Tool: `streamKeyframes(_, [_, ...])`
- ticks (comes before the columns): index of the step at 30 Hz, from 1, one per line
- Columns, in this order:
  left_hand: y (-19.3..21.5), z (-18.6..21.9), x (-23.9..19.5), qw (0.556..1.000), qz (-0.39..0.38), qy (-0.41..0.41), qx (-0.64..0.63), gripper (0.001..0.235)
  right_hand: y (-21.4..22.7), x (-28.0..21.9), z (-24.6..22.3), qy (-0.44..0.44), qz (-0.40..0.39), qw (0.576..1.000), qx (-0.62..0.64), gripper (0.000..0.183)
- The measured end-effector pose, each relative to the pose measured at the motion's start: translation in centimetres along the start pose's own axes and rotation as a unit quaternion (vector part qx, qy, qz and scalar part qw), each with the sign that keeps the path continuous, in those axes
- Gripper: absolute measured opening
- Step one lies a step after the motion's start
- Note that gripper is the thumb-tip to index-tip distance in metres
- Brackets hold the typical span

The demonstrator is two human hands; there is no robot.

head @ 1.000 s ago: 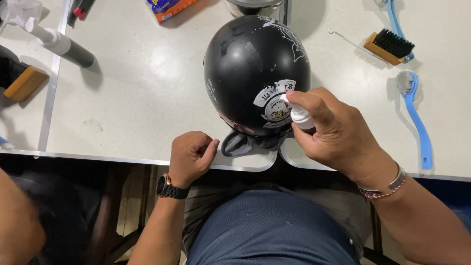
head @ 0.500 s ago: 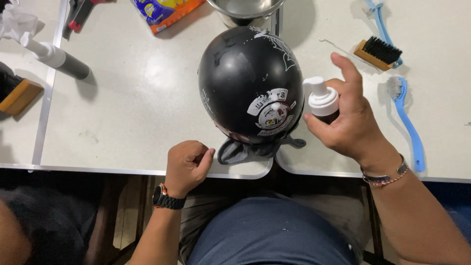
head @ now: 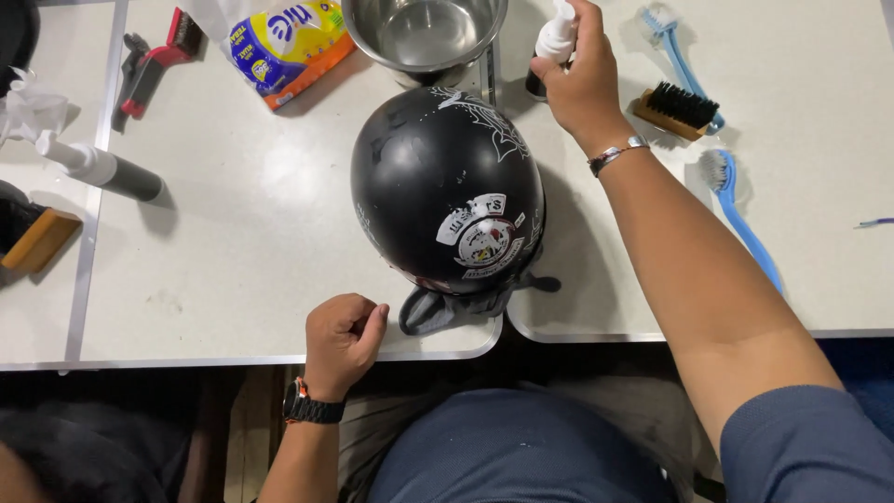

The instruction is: The person cleans a black motorcycle helmet by applying a white cleaning foam, scrubbing the surface with a blue brush, and wiping it with a gray cloth. The person repeats this process on different areas of the helmet, including around stickers and decals.

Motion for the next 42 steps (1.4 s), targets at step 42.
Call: streamKeyframes(42, [-2.3, 8.6, 20.2, 0.96, -0.107, -0.257, 0.024, 0.039, 7.0, -20.1, -16.7, 0.082, 0.063, 0.995, -0.015, 0.031])
Point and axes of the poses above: each hand's wrist, its own x-axis towards the middle knuckle, its own y-axis out of the back of the hand, z = x × y, the point moved 4 cm from there along x, towards the middle knuckle, and after that the axes turned 2 degrees about -x, right-handed, at the moved point
